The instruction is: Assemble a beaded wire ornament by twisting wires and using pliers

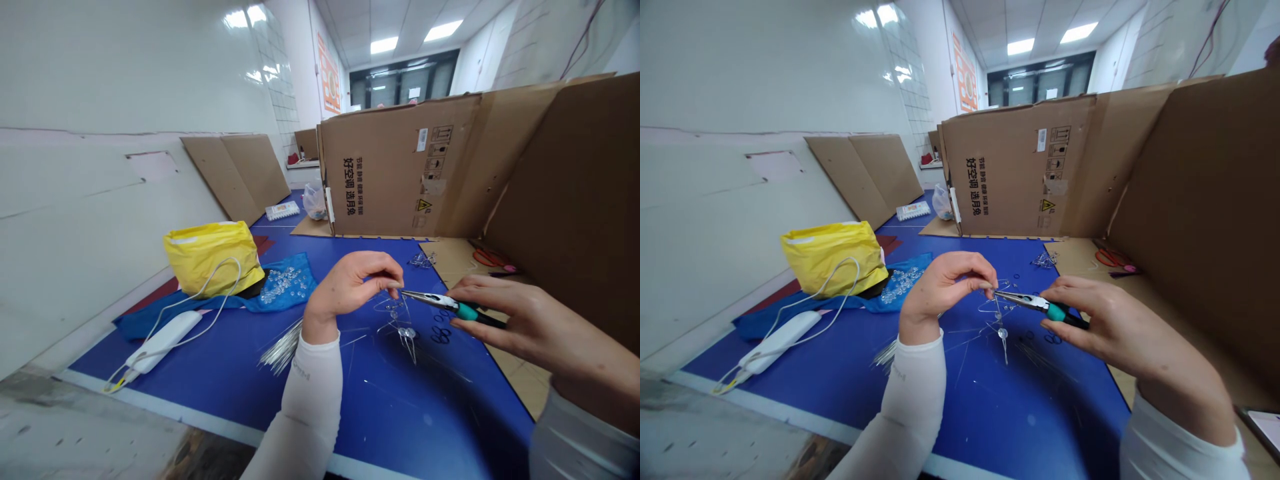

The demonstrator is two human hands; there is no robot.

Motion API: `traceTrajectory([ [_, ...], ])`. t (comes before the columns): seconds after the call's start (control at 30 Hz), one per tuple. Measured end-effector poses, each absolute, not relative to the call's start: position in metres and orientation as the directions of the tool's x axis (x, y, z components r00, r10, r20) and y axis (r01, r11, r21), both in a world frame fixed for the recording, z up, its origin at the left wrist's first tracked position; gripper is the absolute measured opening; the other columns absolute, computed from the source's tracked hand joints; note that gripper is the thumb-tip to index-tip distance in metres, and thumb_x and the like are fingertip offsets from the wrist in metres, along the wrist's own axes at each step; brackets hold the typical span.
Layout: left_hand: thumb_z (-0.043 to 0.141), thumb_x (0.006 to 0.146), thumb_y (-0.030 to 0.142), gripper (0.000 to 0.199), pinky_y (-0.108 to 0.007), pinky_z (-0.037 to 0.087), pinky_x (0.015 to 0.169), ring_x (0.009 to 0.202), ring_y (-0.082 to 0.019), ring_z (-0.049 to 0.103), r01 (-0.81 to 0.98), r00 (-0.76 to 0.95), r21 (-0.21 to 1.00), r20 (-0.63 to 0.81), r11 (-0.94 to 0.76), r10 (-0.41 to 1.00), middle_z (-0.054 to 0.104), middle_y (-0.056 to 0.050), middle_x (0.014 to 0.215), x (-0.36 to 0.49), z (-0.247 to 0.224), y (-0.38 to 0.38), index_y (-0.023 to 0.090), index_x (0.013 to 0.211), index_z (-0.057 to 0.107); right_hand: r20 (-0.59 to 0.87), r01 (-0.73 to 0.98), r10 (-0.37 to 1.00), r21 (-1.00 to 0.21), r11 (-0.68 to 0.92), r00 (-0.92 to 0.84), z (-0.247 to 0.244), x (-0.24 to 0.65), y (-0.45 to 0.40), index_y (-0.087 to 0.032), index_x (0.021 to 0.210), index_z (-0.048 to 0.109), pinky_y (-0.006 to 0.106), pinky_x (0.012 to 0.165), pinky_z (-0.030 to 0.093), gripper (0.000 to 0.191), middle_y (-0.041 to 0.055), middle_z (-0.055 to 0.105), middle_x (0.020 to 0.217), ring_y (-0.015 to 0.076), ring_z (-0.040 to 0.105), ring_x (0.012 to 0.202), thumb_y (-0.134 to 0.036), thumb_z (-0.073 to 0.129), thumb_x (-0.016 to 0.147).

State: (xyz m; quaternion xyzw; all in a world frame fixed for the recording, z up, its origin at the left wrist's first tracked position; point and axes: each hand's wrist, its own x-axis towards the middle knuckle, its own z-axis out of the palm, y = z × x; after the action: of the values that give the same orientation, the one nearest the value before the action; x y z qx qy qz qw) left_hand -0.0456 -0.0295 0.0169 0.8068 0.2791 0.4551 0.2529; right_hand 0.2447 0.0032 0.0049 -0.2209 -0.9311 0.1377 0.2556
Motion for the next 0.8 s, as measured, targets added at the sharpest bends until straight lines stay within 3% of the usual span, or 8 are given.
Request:
traceTrajectory([
  [0.27,0.069,0.097,0.027,0.012,-0.029,0.06,0.072,0.071,-0.014,0.073,0.116,0.345,0.657,0.677,-0.745,0.65,0.072,-0.003,0.083,-0.047,0.013,-0.028,0.019,0.088,0.072,0.459,0.338,0.48,-0.358,0.87,-0.748,0.003,0.241,0.005,-0.027,0.118,0.076,0.031,0.074,0.059,0.025,0.0069,0.077,0.104,0.0235,0.073,0.094,-0.037,0.069,0.096],
  [0.4,0.073,0.094,0.031,0.015,-0.029,0.062,0.071,0.07,-0.013,0.073,0.05,0.263,0.672,0.705,-0.739,0.658,0.072,-0.003,0.084,-0.046,0.009,-0.025,0.019,0.087,0.071,0.519,0.321,0.481,-0.37,0.872,-0.707,-0.001,0.233,0.006,-0.025,0.11,0.075,0.03,0.071,0.058,0.023,0.0048,0.077,0.099,0.0209,0.073,0.085,-0.041,0.072,0.093],
  [0.6,0.075,0.093,0.023,0.006,-0.026,0.063,0.07,0.07,-0.011,0.073,-0.108,0.167,0.62,0.782,-0.777,0.601,0.073,0.0,0.086,-0.046,0.005,-0.018,0.019,0.092,0.071,0.597,0.293,0.487,-0.397,0.87,-0.638,-0.003,0.217,0.006,-0.026,0.105,0.075,0.031,0.072,0.058,0.022,0.0057,0.078,0.1,0.0212,0.074,0.085,-0.043,0.071,0.093],
  [0.8,0.076,0.093,0.029,0.015,-0.024,0.063,0.068,0.067,-0.01,0.073,-0.108,0.068,0.6,0.8,-0.792,0.597,0.073,0.0,0.085,-0.044,0.008,-0.018,0.017,0.09,0.067,0.625,0.249,0.509,-0.459,0.853,-0.591,-0.009,0.202,0.008,-0.025,0.104,0.076,0.031,0.074,0.058,0.02,0.0057,0.078,0.099,0.0208,0.073,0.086,-0.04,0.071,0.093],
])
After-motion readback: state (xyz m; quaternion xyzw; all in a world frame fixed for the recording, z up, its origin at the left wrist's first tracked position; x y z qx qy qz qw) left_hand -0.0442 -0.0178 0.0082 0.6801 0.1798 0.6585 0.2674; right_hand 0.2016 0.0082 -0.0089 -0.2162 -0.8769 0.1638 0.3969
